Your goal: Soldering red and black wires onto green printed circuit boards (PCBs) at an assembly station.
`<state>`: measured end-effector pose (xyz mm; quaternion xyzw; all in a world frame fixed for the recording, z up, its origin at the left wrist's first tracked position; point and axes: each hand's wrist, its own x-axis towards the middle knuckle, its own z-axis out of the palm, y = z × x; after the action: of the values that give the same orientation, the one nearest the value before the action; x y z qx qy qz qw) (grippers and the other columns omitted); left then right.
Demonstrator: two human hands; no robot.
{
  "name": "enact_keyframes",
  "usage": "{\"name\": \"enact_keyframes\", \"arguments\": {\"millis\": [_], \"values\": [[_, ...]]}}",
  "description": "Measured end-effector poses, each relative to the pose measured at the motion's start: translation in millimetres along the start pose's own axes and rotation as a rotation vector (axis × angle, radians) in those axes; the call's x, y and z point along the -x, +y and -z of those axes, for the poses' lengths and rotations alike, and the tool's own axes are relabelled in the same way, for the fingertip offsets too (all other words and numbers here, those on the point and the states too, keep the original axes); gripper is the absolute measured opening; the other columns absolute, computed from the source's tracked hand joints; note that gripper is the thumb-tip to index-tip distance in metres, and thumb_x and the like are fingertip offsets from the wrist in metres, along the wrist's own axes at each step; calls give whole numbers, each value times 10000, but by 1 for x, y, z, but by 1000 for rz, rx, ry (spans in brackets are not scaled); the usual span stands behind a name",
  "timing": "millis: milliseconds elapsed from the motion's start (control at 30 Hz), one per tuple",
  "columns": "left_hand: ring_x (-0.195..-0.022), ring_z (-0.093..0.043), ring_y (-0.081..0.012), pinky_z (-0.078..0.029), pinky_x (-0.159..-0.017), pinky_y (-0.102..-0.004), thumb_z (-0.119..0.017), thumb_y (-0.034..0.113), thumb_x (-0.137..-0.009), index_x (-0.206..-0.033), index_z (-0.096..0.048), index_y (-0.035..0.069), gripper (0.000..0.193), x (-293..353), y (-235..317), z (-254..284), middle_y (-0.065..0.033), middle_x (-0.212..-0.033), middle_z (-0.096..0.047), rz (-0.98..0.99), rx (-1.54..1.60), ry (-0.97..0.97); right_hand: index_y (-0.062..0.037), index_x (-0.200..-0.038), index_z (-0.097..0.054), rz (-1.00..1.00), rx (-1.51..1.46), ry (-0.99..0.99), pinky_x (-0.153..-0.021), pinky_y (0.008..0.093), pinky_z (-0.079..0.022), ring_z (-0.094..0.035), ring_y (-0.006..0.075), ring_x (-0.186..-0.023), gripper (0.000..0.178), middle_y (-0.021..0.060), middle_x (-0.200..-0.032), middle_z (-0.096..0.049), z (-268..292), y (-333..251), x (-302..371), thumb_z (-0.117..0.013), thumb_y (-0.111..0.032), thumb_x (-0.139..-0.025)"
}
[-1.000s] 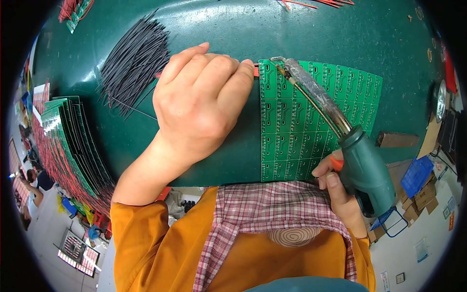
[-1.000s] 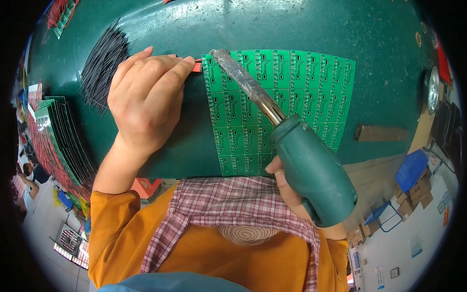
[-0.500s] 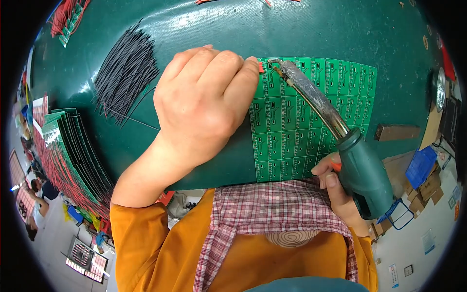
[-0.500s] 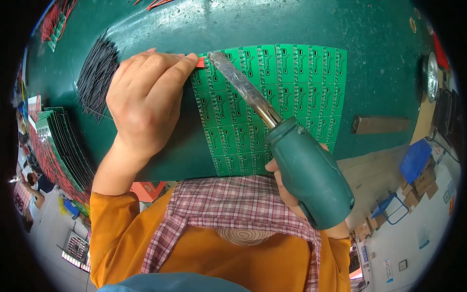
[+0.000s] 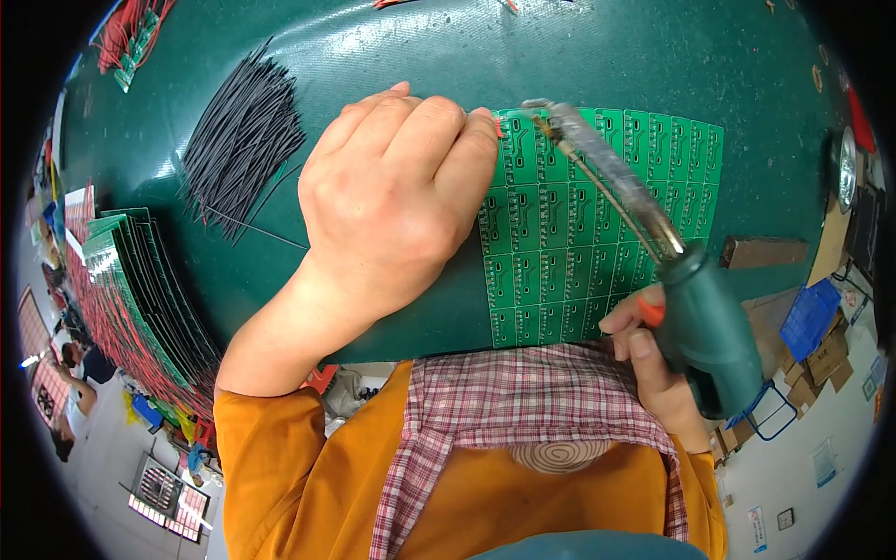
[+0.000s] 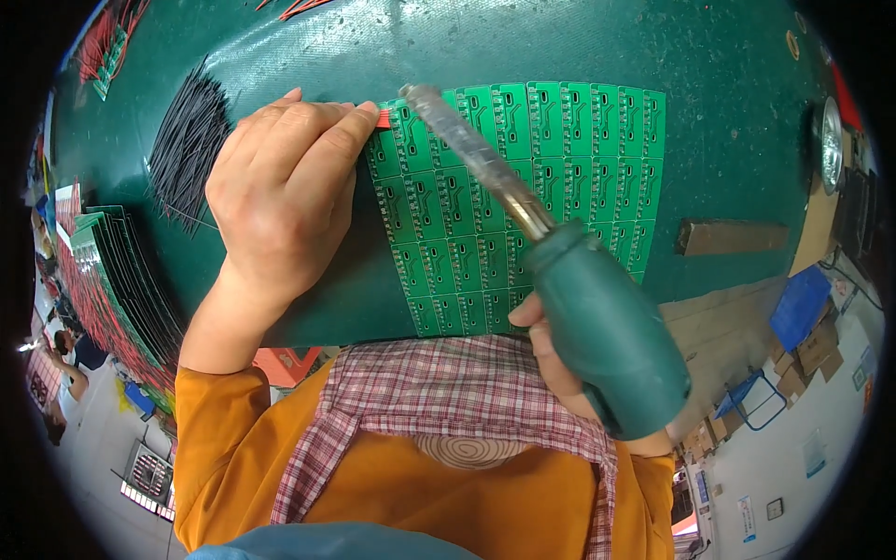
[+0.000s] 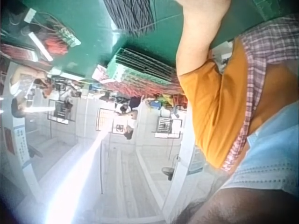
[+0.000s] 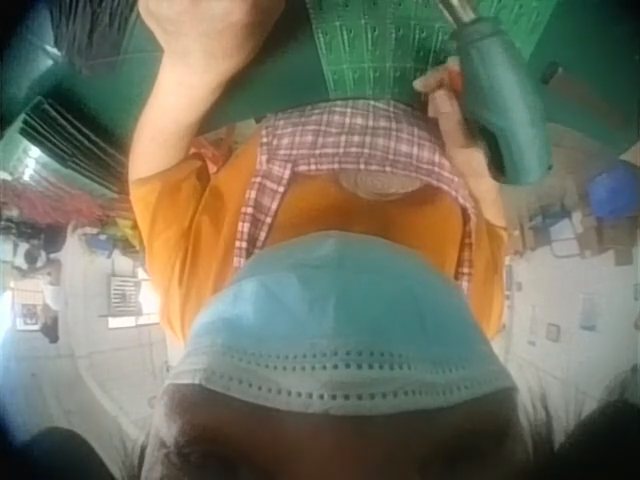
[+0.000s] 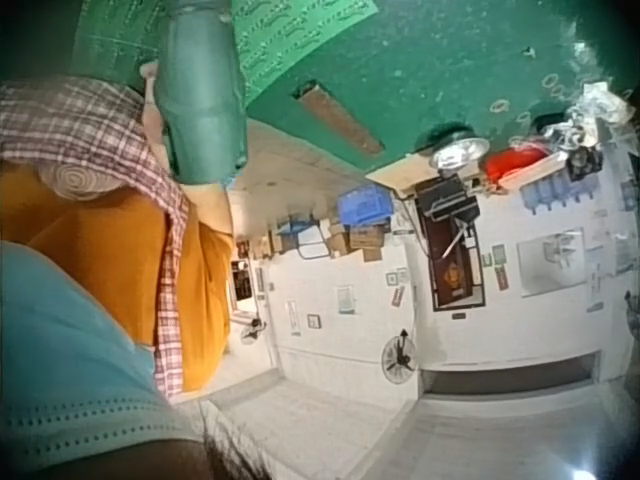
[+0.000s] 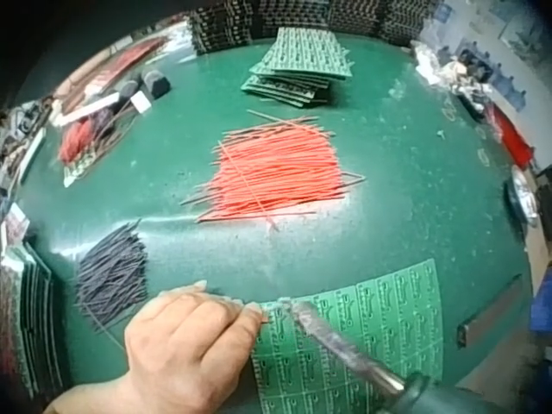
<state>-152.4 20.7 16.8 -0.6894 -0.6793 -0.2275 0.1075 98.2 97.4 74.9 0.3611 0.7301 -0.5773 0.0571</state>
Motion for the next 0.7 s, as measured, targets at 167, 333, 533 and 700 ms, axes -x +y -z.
{"name": "enact_keyframes", "arguments": {"millis": [167, 333, 533, 700], "values": [[-690, -622, -217, -539, -696, -342, -644, -4, -661, -818, -663, 33, 163, -1, -1, 3, -50, -752, -627, -4, 0, -42, -27, -994, -592, -38, -351, 170, -600, 251, -461, -565, 101, -685, 189, 63, -842, -641, -4, 6, 8, -622, -149, -852], [-687, -608, -219, -507, -628, -315, -633, -34, -633, -828, -658, 23, 206, -7, 1, 8, -70, -770, -622, 78, 144, -11, -29, -1000, -590, -26, -392, 181, -606, 248, -463, -568, 100, -709, 188, 62, -843, -636, -5, 9, 10, -624, -130, -845], [-605, -549, -197, -441, -526, -293, -654, -24, -629, -847, -657, 25, 223, -8, 7, -5, -49, -721, -587, 41, 97, -47, -3, -1004, -581, -85, -526, 186, -611, 214, -467, -581, 105, -732, 183, 65, -840, -635, -7, 15, 10, -617, -28, -827], [-590, -540, -183, -437, -513, -281, -665, -13, -646, -841, -660, 32, 200, -9, 9, -9, -35, -694, -572, 33, 74, -28, -15, -983, -594, -2, -348, 194, -612, 205, -465, -587, 99, -749, 184, 63, -839, -641, -6, 16, 8, -621, -2, -802]]}}
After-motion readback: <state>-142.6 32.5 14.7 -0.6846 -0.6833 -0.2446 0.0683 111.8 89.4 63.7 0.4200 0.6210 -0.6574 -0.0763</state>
